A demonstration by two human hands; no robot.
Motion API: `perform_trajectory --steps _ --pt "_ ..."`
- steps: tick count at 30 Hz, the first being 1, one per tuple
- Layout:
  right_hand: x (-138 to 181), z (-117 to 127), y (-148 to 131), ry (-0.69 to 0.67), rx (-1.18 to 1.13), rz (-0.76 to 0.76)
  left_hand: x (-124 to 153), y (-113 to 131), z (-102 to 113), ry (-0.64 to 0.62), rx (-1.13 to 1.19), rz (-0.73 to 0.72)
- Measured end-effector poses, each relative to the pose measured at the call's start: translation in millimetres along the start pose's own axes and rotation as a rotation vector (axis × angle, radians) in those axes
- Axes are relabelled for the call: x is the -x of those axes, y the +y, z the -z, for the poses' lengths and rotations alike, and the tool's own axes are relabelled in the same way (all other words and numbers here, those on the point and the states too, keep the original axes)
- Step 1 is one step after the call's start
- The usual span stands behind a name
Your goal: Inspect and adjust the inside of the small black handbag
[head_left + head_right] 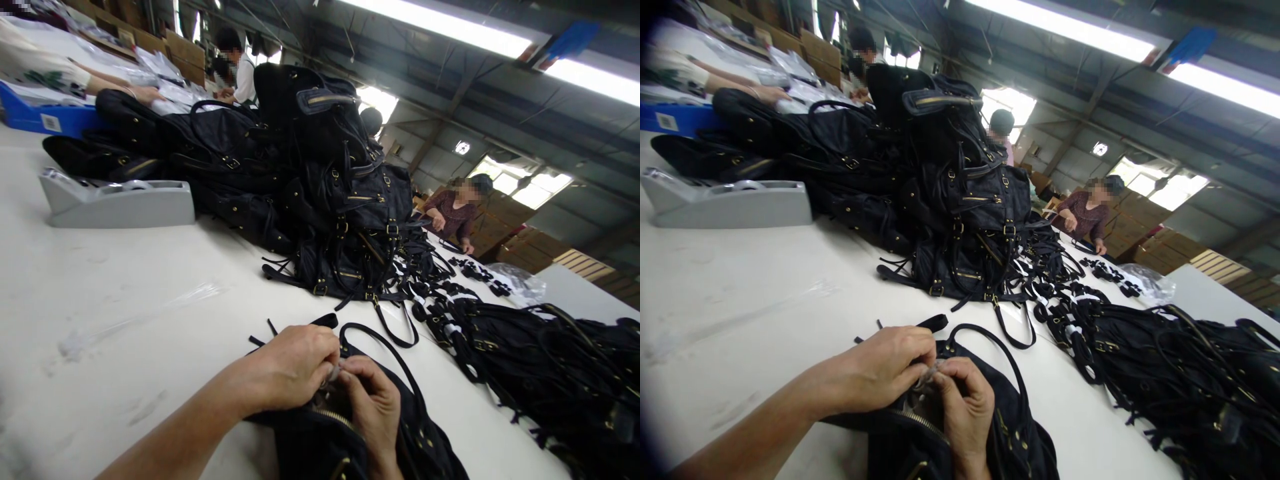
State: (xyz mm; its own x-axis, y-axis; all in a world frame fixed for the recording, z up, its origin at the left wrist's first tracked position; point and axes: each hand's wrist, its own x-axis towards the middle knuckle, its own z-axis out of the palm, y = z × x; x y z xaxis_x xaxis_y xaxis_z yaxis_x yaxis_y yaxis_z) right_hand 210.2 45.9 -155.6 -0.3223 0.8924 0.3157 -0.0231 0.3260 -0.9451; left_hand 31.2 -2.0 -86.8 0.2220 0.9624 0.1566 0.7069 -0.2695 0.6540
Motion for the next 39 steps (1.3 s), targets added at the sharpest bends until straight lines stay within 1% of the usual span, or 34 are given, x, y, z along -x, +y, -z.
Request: perform_trajectory --steps 5,8,13,16,20,27,34,39 --pt "-1.5 -0.6 0.1 -0.009 -0.118 -0.137 -1.4 1.8 0.2 -0.021 0.005 0.007" --pt "0.0 -0.8 1.2 0.004 -0.163 -0.175 -2.1 2.7 0.1 -0.024 0.03 -0.001" --pt "2.8 -1.4 2.8 0.053 -0.222 -0.153 -1.8 2.3 -1.8 -0.012 0.081 0.006" --pt "2.6 -1.8 2.8 0.05 -0.247 -0.135 -2.8 0.7 -3.4 0.011 0.115 0.005" --pt "1.4 -2.1 1.8 0.043 -0.296 -0.141 -4.9 -1.2 -5.5 0.043 0.152 0.019" --pt "1.3 -2.6 1.6 0.058 -0.394 -0.183 -6.6 0.2 -5.7 0.033 0.22 0.023" --pt "1.2 -4.1 2.1 0.111 -0.375 -0.207 -5.7 2.9 -3.2 0.021 0.237 0.022" --pt "0.6 -4.6 -1.1 0.101 -0.363 -0.209 -5.9 3.5 -2.4 0.017 0.217 0.037"
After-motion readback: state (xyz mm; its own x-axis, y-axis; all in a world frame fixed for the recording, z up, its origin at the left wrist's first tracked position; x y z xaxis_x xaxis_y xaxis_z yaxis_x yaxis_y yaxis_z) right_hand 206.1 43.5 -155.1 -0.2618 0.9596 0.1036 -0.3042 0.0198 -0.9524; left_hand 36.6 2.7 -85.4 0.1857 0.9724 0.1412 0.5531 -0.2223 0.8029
